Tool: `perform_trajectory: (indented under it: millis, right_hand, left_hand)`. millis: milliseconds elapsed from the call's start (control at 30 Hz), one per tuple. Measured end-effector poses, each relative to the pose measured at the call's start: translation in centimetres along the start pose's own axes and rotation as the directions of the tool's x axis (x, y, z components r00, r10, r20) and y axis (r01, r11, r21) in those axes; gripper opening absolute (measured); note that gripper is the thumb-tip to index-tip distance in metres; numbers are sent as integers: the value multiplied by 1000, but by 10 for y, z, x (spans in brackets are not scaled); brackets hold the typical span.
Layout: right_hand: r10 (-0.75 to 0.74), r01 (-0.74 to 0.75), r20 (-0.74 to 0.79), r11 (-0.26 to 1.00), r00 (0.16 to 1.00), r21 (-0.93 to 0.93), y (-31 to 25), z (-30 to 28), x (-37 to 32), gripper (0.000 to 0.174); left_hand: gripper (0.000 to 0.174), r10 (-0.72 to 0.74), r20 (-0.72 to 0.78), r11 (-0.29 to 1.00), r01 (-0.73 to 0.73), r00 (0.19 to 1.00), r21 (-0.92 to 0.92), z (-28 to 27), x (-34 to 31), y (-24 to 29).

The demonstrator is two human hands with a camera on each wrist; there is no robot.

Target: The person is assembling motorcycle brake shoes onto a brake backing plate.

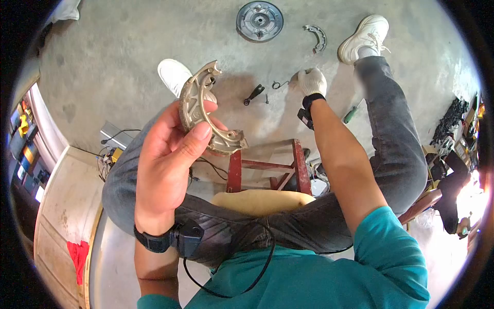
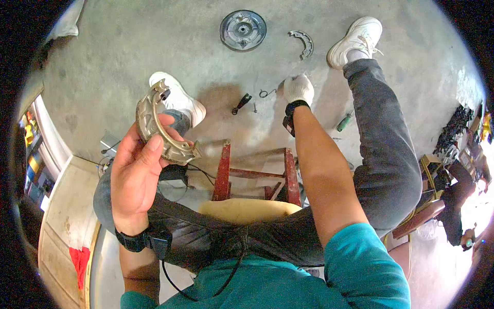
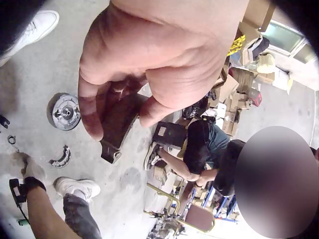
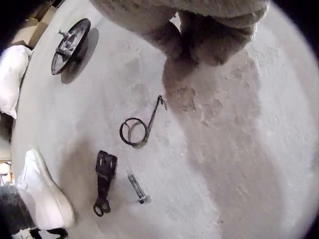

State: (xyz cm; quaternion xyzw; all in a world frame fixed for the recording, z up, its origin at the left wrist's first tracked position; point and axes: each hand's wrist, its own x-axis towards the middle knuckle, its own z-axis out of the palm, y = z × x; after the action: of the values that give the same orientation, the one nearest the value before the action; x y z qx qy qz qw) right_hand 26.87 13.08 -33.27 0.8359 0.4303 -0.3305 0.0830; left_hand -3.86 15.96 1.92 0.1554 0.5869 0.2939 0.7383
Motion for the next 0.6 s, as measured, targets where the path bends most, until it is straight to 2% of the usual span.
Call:
perform_trajectory:
  millis: [100, 167, 200, 267, 300, 367, 433, 500, 600]
  right_hand:
    - [-42, 46, -87, 998, 995, 45, 3, -1, -8, 36]
    - [5, -20, 62, 968, 998, 249, 3, -9, -3, 29]
    - [-11, 3, 32, 966, 999, 260, -5, -22, -3, 29]
    - [-152, 140, -6, 896, 988, 421, -17, -47, -22, 31]
    - [-168, 166, -34, 888, 985, 429, -28, -64, -34, 31]
    - [-266, 191, 45, 789, 963, 584, -55, -108, -62, 33]
    - [-325, 250, 15, 755, 946, 606, -79, -155, -102, 33]
    - [-501, 334, 87, 686, 861, 646, -92, -197, -147, 31]
    - [-648, 430, 134, 632, 750, 645, -95, -239, -221, 30]
  left_hand:
    - [31, -20, -63, 996, 25, 998, 83, 2, -2, 1]
    - [38, -5, 13, 996, 4, 1000, 91, 2, -2, 1]
    - [39, 20, 34, 999, -22, 999, 44, 4, -2, -1]
    - [39, 61, 86, 998, -63, 994, 28, 3, -1, -3]
    - [40, 74, 125, 997, -76, 989, 12, 2, -2, -4]
    - [41, 127, 144, 990, -134, 981, 40, 2, -6, -11]
    - [42, 151, 200, 986, -161, 968, 34, 2, -17, -18]
    - [44, 194, 217, 978, -205, 957, 30, 3, -32, -26]
    - [45, 192, 247, 981, -193, 950, -21, 9, -60, -40]
